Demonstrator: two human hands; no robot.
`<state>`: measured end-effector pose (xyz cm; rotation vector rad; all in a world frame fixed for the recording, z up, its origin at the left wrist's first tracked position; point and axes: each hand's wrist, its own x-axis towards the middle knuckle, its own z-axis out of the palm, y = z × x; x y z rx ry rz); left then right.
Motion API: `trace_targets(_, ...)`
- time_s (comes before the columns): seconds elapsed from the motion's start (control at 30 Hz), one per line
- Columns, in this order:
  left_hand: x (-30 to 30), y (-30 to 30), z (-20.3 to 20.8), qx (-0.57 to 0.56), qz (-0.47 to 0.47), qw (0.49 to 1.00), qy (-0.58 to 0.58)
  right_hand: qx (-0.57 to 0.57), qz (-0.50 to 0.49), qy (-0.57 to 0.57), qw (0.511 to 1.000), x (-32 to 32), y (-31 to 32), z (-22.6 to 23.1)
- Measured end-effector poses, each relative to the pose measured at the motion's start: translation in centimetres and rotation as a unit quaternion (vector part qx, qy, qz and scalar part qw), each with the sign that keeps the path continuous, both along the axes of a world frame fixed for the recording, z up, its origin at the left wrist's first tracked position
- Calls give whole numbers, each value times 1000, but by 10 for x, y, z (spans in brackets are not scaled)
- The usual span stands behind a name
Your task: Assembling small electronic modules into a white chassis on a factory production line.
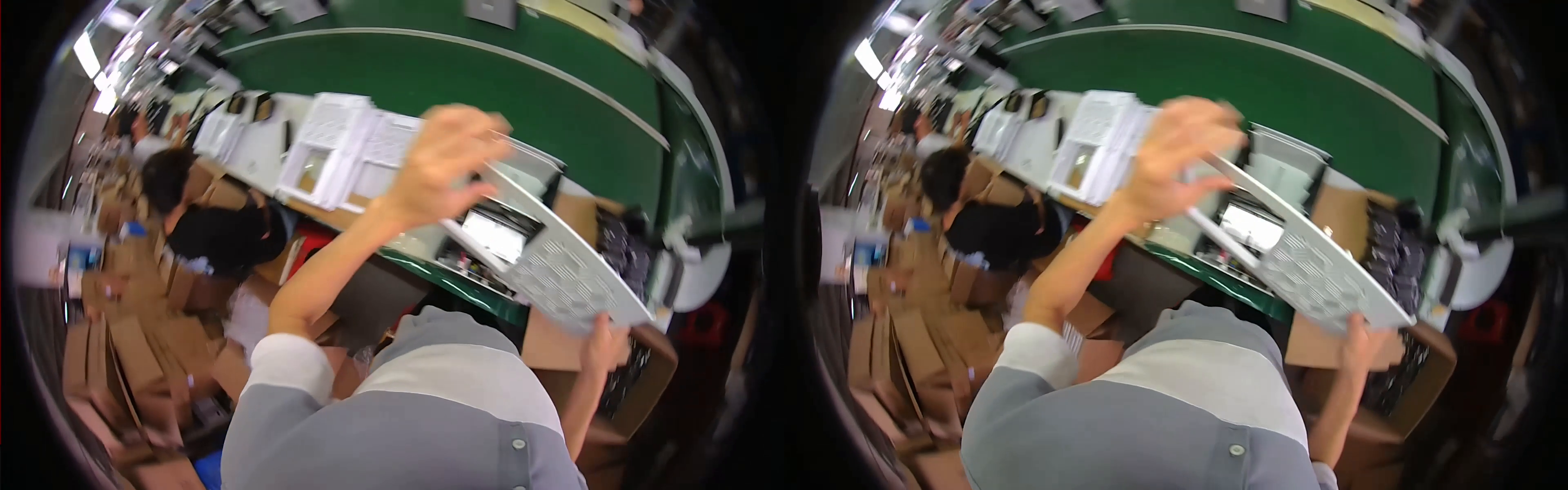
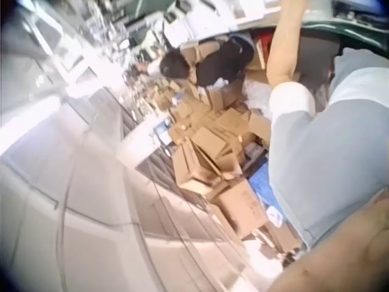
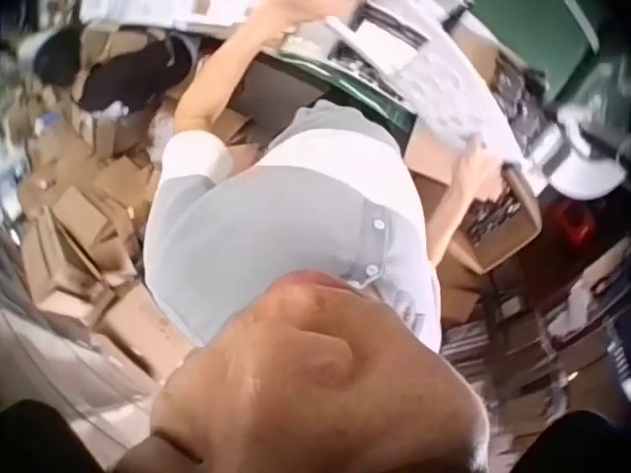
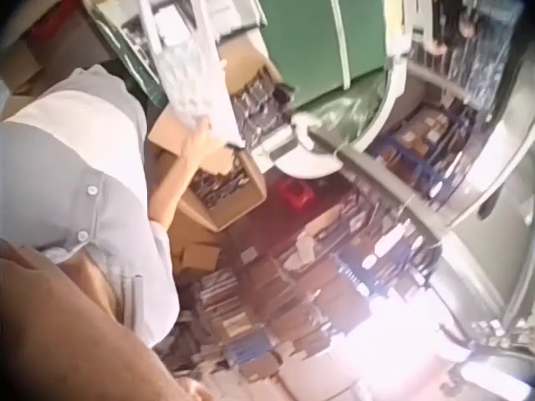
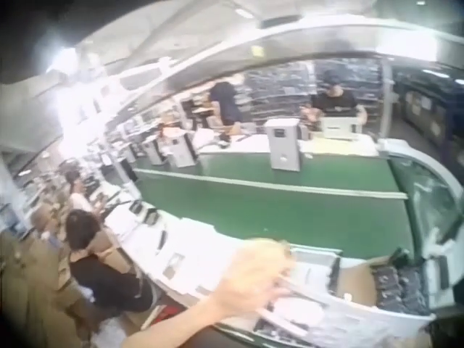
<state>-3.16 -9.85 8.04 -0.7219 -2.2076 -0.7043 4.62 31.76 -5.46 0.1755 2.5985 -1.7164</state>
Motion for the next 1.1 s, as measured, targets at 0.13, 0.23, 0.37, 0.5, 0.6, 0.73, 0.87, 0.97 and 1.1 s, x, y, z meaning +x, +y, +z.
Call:
trace_targets(0.13, -16, 10, -49, 236, 118, 947, -184, -316, -138, -27, 938, 15, -45, -22)
trace_targets(0.23, -26, 1, -95, 269, 65, 884, -377, -430, -193, -62, 880, 26, -81, -8)
trace_targets(0.37, -66, 4, -129, 201, 69, 908, -362, -422, -259, -18, 869, 54, -113, -29)
trace_targets(0.5, -110, 0, -154, 105, 36, 941, -318, -265, -210, -112, 934, 78, -138, -53)
trace_targets(0.6, -149, -1, -183, 53, -44, 959, -274, -210, -134, -208, 946, 89, -160, -66)
trace_targets(0.73, -184, 7, -203, -36, -57, 956, -284, -252, -165, -263, 917, 79, -202, -80)
trace_targets(0.87, -207, 4, -226, -48, -64, 954, -290, -268, -194, -273, 903, 65, -232, -92)
trace_targets(0.97, -212, 2, -237, -78, -59, 960, -263, -288, -202, -285, 892, 60, -240, -96)
trace_targets(1.1, -217, 1, -241, -70, -69, 946, -308, -293, -231, -285, 883, 56, -244, -93)
